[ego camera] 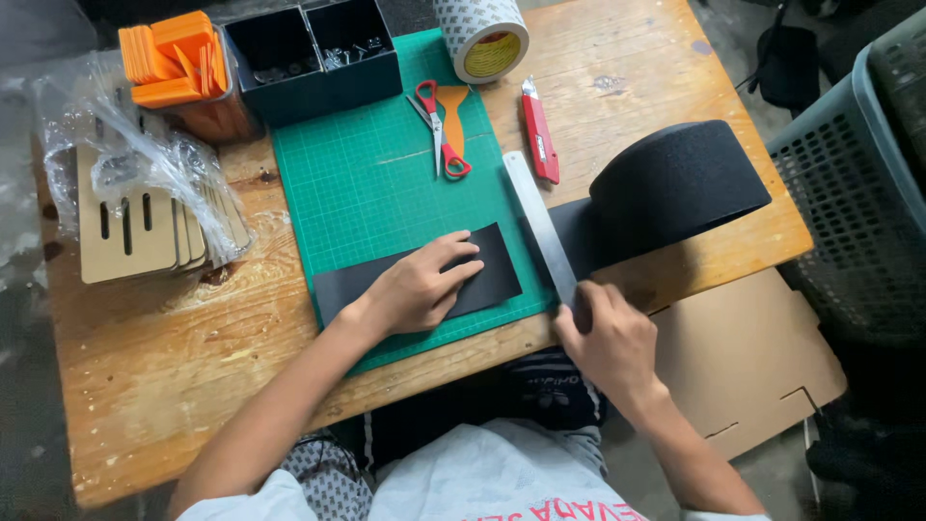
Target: The person measures and cuts a black foam sheet using a ruler and utility knife. They then unroll double-sided tape, cut a strip with scissors, and smooth it onto a white backing sheet using an orange squeegee.
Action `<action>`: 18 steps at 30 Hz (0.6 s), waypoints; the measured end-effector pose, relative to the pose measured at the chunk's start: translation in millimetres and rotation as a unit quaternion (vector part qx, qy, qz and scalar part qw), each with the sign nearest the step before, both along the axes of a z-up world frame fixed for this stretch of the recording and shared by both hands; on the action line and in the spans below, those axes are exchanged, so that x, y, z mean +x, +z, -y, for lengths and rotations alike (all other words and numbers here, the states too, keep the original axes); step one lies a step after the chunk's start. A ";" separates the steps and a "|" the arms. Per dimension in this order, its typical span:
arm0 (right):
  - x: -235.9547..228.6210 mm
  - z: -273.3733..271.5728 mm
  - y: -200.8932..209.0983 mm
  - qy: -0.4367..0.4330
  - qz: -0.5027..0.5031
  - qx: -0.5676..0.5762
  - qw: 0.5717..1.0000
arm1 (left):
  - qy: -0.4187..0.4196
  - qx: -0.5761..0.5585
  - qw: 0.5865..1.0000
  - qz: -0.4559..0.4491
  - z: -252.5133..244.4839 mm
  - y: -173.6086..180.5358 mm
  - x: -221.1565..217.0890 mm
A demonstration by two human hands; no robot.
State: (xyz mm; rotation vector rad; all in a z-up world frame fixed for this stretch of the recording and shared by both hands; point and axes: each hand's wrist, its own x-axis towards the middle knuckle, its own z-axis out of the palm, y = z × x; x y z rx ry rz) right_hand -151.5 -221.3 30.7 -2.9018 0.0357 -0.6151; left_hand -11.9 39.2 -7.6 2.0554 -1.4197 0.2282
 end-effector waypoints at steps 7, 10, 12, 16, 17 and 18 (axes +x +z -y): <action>58.6 -2.6 -10.6 -0.026 0.008 -0.133 0.991 | 0.007 0.022 0.999 0.026 -0.7 0.2 -1.8; 72.3 -3.0 -10.9 -0.048 -0.101 -0.106 0.988 | 0.020 0.056 0.998 0.023 -1.1 -0.1 -3.8; 79.8 -3.3 -20.4 -0.081 -0.166 -0.129 0.974 | 0.023 0.066 0.997 0.019 -0.9 0.3 -5.7; 78.6 -13.3 -10.8 -0.083 -0.188 -0.160 0.965 | 0.034 0.077 0.996 0.018 1.6 -3.4 -6.8; 79.2 -15.3 -10.0 -0.069 -0.152 -0.168 0.972 | 0.034 0.079 0.996 0.019 1.9 -3.3 -6.2; 79.7 -17.0 -9.1 -0.055 -0.115 -0.176 0.976 | 0.035 0.081 0.996 0.021 2.6 -3.1 -5.6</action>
